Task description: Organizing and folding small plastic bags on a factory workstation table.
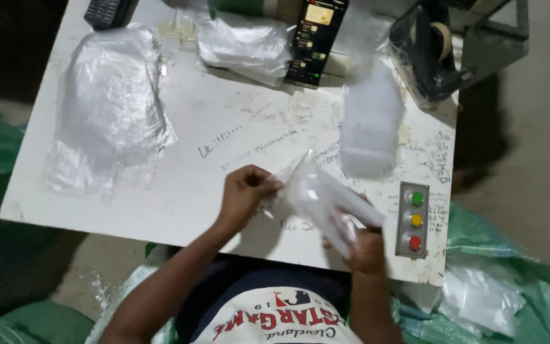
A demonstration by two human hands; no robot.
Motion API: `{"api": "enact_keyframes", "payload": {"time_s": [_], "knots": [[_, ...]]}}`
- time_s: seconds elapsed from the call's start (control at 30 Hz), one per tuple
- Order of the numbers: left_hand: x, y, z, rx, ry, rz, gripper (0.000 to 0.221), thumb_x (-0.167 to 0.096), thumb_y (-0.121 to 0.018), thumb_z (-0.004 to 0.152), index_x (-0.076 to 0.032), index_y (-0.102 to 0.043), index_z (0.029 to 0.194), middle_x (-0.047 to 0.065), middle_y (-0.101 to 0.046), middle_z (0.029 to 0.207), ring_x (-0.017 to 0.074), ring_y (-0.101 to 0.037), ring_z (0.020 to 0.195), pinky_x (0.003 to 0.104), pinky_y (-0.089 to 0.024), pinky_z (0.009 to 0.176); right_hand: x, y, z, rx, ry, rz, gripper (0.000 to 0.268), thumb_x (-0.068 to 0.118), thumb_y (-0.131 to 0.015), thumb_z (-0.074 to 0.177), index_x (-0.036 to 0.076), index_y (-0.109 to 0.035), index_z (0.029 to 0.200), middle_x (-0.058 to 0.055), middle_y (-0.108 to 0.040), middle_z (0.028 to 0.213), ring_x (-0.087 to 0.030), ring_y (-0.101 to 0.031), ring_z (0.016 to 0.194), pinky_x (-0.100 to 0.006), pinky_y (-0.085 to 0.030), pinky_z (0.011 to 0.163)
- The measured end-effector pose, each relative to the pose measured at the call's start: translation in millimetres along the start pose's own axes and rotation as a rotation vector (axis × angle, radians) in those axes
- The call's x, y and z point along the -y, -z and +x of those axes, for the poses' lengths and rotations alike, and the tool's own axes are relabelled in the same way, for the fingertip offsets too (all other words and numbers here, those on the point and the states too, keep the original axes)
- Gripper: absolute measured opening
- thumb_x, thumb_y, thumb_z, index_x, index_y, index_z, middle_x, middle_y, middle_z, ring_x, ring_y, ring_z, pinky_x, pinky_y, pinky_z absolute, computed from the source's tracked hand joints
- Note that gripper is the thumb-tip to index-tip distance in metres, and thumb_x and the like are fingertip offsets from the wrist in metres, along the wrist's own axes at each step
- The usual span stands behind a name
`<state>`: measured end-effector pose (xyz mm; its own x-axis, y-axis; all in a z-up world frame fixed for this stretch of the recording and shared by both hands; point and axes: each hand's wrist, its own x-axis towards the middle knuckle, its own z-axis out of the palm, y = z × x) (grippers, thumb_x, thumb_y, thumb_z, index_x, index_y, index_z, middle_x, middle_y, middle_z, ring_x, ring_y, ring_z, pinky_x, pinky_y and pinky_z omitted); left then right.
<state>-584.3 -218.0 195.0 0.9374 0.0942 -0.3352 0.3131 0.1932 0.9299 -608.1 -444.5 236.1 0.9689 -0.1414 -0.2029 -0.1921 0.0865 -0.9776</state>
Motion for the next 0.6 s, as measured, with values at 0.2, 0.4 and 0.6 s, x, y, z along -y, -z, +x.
{"api": "enact_keyframes", "payload": {"time_s": [0.2,0.4,0.6], "knots": [[50,-12,1,0.049,-0.060,-0.152,0.022,0.008,-0.080,0.080,-0.002,-0.060,0.076,0.008,-0.060,0.072,0.0174,-0.056,0.061,0.029,-0.049,0.051,-37,1,4,0.512,0.601,-0.285,0.020,0.011,-0.073,0.084,0.002,-0.074,0.102,-0.014,-0.067,0.126,-0.027,-0.070,0.111,-0.039,-0.058,0.094],[14,-8,-7,-0.057,-0.396,0.197,0.015,0.001,-0.079,0.084,-0.006,-0.079,0.096,0.012,-0.073,0.096,0.0241,-0.069,0.085,0.036,-0.056,0.077,-62,42,24,0.041,-0.194,0.597,0.070,-0.015,-0.075,0.066,0.015,-0.062,0.128,-0.014,-0.073,0.112,-0.035,-0.072,0.095,-0.052,-0.067,0.078],[15,-20,1,-0.068,-0.047,-0.247,0.030,0.003,-0.084,0.078,0.000,-0.074,0.106,0.005,-0.067,0.086,0.0123,-0.063,0.075,0.026,-0.057,0.068,-35,0,10,0.177,0.175,0.368,0.108,-0.022,-0.086,0.039,0.003,-0.052,0.138,-0.025,-0.071,0.096,-0.035,-0.074,0.074,-0.035,-0.066,0.044]]}}
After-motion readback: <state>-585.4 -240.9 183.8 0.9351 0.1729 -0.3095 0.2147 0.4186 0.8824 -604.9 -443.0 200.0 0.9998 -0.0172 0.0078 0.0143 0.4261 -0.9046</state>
